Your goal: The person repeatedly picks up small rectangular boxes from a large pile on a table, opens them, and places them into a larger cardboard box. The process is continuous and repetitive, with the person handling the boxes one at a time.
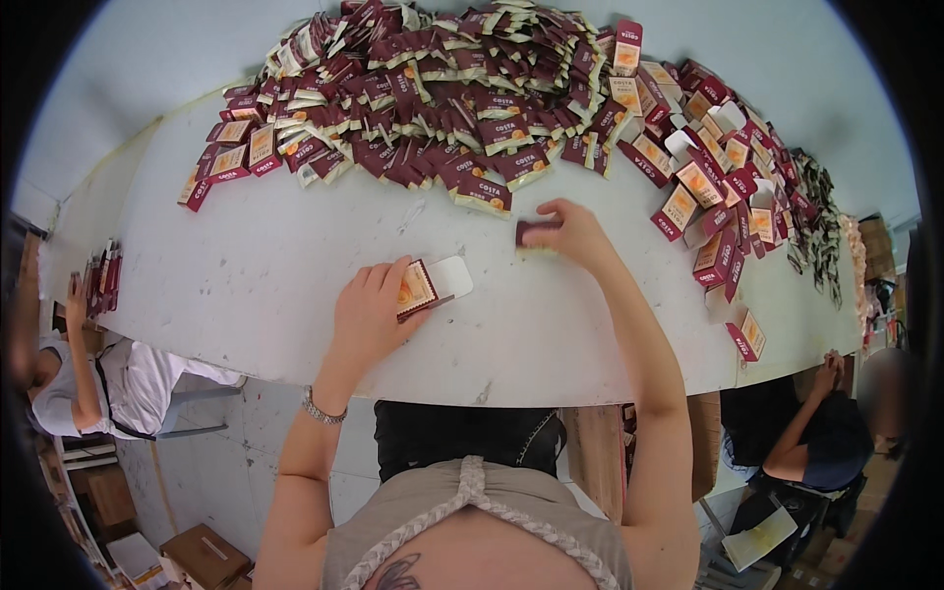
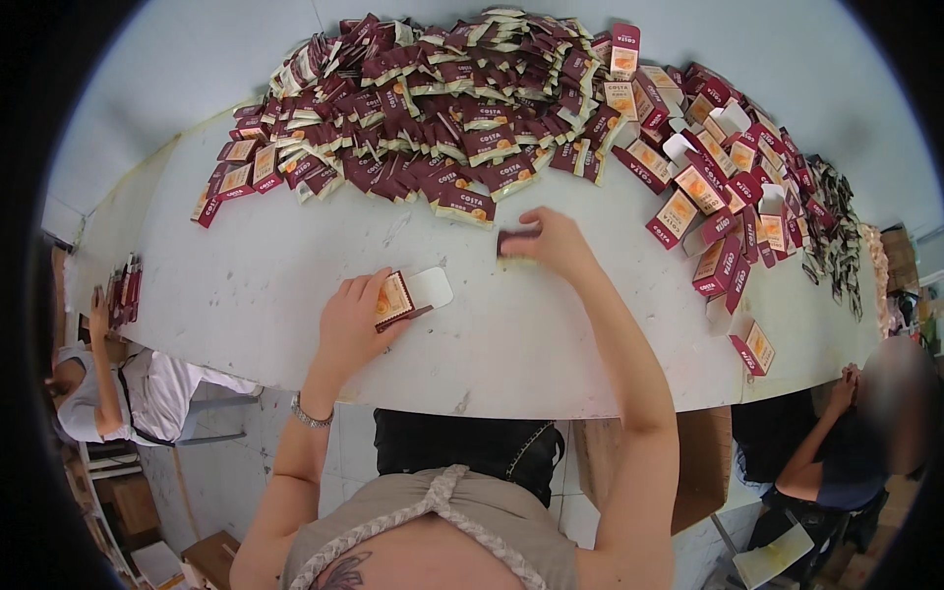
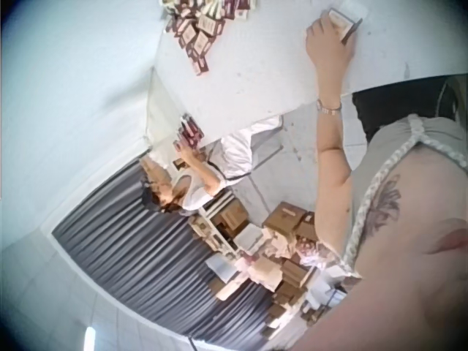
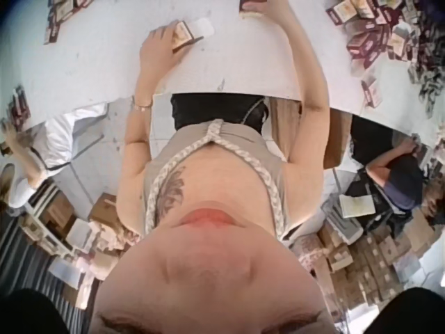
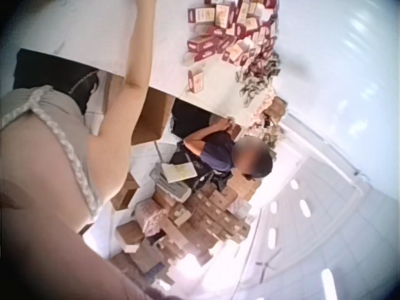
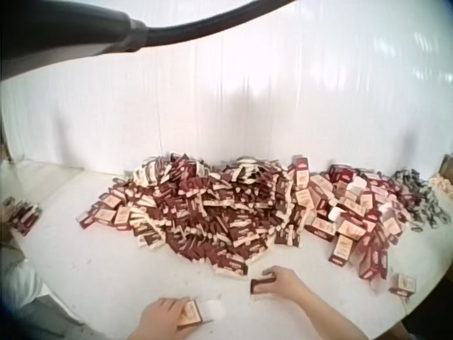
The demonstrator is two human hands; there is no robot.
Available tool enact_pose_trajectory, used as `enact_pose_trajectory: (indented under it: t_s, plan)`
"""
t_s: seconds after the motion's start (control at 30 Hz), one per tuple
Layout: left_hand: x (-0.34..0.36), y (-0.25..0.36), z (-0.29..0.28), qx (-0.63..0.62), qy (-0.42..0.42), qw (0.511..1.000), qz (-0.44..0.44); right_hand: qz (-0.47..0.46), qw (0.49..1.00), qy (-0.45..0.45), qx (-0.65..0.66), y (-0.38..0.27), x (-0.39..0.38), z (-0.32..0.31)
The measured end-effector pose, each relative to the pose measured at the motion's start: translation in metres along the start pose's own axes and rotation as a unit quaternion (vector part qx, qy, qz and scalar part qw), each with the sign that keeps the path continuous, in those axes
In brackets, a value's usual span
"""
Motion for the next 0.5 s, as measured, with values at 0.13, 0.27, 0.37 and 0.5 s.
enact_pose_trajectory:
  t_s: [0.13, 0.27, 0.37, 0.5]
  plan:
    - [0.013, 0.019, 0.012, -0.039, -0.011, 0.999, -0.003, 0.002, 0.988, 0.105, 0.117, -0.016, 0.068, -0.01]
    - [0.012, 0.022, 0.023, -0.036, -0.023, 0.998, -0.038, -0.049, 0.991, 0.126, -0.003, -0.01, 0.075, 0.023]
    - [0.015, 0.026, 0.022, -0.06, 0.022, 0.997, -0.039, -0.047, 0.976, 0.187, 0.103, -0.007, 0.036, 0.007]
    - [0.023, 0.039, 0.028, -0.114, 0.057, 0.99, -0.055, -0.059, 0.957, 0.148, 0.242, -0.062, -0.047, -0.017]
Point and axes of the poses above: each hand's wrist, its own x-axis towards the middle knuckle, its own z-axis out of the palm, y = z × x, the point moved 2 cm from there along x, towards the middle knuckle, and after that the axes turned 14 degrees about y, right-handed, at the moved point
